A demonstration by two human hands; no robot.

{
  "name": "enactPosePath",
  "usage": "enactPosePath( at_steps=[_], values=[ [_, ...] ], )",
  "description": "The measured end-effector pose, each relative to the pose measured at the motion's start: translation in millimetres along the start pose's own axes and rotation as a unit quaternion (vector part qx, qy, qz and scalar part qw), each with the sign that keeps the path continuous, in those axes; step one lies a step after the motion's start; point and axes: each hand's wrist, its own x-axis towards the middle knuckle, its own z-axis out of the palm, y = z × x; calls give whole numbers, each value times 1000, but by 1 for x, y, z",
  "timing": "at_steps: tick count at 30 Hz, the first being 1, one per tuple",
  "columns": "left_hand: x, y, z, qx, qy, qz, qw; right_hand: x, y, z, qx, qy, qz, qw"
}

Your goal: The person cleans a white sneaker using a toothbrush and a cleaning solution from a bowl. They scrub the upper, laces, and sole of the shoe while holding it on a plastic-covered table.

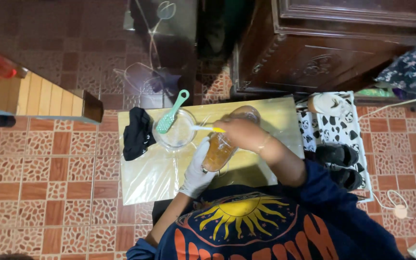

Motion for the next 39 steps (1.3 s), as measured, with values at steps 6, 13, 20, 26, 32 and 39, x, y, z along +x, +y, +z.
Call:
enactPosePath(
  at_steps=[6,13,20,26,32,39],
  values=[
    [-5,-6,-1,-11,1,-22,1000,81,-32,20,-251,94,-43,962],
    [-5,-16,-1,-18,4,-12,1000,64,-50,-2,-232,-29,-33,972],
    [29,41,-22,-216,-21,-296,930,41,-56,-7,-92,-58,-29,994],
    [36,27,-14,-422,64,-427,797,-51,14,6,194,73,138,968],
    [40,17,16,-593,125,-551,573,-117,67,74,186,141,336,912],
    [35,29,28,-528,70,-514,672,-107,120,102,158,135,391,897]
  ],
)
